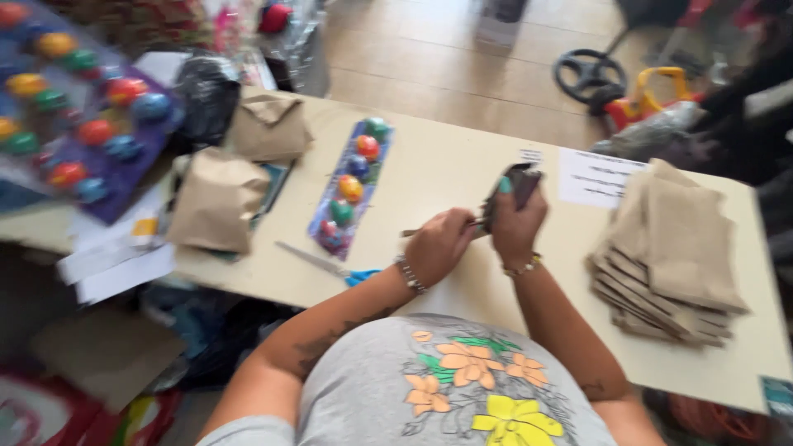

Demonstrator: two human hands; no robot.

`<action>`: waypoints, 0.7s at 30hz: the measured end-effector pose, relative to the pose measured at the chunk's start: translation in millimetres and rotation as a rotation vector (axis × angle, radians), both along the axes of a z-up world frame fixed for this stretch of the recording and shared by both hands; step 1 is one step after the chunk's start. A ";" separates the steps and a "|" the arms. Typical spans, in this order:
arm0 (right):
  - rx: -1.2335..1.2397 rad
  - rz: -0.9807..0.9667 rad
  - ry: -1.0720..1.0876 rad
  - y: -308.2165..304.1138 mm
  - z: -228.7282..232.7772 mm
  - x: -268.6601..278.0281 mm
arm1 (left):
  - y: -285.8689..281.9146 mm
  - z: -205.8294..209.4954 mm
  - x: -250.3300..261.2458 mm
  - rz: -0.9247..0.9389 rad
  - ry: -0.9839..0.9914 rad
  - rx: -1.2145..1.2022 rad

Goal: Cutting individual plastic-wrapped balls from a strip using scissors and placing them into small brown paper bags.

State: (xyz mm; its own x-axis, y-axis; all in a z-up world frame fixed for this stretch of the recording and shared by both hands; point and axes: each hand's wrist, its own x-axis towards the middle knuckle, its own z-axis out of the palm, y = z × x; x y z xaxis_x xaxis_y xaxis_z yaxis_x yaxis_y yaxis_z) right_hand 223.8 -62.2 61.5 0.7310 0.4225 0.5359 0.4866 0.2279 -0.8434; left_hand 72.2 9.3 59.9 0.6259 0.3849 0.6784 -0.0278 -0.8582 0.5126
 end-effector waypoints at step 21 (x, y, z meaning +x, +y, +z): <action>-1.575 -0.151 -0.259 -82.6 -14.7 38.1 | 426.3 -58.3 -253.5 0.925 -0.020 -0.357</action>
State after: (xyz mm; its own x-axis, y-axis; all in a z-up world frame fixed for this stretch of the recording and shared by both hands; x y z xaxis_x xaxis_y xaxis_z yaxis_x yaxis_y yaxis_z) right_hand 261.9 -144.8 46.8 0.7784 0.5830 -0.2330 0.5832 -0.8088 -0.0752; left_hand -181.3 435.6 1.6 -0.0345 0.8998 0.4350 0.5636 -0.3420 0.7520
